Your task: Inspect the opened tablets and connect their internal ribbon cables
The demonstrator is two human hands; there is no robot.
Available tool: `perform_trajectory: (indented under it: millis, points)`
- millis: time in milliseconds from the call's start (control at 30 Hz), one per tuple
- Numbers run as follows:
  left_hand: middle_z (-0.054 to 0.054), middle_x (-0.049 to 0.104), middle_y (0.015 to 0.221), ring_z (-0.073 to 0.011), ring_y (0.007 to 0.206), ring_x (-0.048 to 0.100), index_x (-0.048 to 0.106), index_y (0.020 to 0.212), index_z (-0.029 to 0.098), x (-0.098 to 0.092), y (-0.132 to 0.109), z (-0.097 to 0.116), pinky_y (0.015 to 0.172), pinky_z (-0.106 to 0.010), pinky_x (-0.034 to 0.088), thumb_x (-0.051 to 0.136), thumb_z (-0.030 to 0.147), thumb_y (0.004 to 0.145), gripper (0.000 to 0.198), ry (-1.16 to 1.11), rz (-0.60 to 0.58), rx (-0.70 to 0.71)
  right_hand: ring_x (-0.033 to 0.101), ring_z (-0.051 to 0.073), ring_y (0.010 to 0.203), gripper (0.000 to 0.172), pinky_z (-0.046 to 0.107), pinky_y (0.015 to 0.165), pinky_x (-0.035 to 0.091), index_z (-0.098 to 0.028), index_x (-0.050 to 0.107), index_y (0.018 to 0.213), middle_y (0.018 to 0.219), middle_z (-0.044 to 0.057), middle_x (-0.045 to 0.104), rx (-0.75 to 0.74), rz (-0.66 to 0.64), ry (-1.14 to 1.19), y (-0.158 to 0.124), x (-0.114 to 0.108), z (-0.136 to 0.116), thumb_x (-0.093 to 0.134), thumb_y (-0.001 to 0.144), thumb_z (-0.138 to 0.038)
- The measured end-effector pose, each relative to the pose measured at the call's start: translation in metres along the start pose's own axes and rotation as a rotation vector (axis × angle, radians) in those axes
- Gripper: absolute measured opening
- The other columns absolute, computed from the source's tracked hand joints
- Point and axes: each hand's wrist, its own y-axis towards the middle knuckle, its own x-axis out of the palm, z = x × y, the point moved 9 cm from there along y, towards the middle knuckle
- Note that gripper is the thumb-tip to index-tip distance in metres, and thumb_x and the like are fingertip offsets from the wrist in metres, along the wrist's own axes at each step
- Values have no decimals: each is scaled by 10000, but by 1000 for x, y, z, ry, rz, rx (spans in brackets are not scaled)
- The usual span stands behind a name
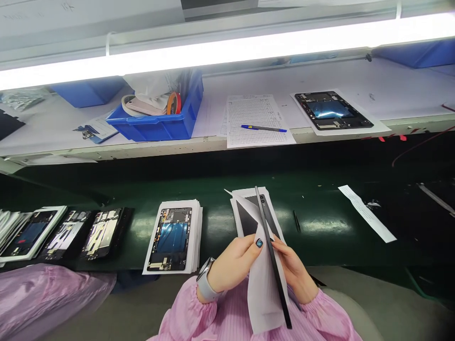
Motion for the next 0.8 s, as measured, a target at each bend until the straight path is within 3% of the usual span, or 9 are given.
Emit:
perform_trajectory:
  millis: [167, 267, 433, 633, 800]
  points:
    - [-30, 682, 909, -148, 752, 523, 712, 1000, 144, 4, -1, -1, 720, -257, 412, 399, 573, 1019, 532, -12, -10, 5, 722, 312, 1000, 283, 419, 909, 588, -225, 734, 987, 1015, 56, 762, -28, 10, -15, -1, 1, -3, 832, 723, -257]
    - [-44, 687, 925, -168, 801, 557, 719, 1052, 149, 6, 0, 1, 752, -267, 433, 403, 550, 1024, 511, -25, -21, 19, 721, 317, 1000, 263, 419, 905, 592, -218, 735, 958, 1043, 66, 756, -52, 28, -43, -3, 1, -8, 827, 715, -261]
    - [-109, 643, 1214, -252, 1108, 566, 719, 1199, 165, -4, 0, 6, 1023, -330, 415, 487, 529, 999, 475, -134, 79, 107, 704, 330, 1044, 430, 443, 907, 596, -257, 698, 1160, 1145, 64, 732, -142, 67, -109, -10, 4, -29, 834, 754, -300]
    - [-97, 710, 1112, -279, 1086, 608, 697, 1222, 142, -16, 1, -16, 987, -367, 466, 615, 515, 935, 478, -378, 152, 0, 639, 270, 1173, 557, 385, 979, 555, -351, 585, 1324, 1319, 17, 657, -417, 185, -256, -22, -5, -79, 843, 831, -372]
    - [-94, 729, 1052, -266, 1009, 643, 731, 1140, 133, -15, 5, -19, 963, -369, 489, 697, 405, 888, 373, -331, 132, 50, 660, 223, 1066, 498, 300, 951, 531, -312, 667, 1165, 1148, 10, 726, -663, 302, -433, -42, -18, -109, 921, 744, -391]
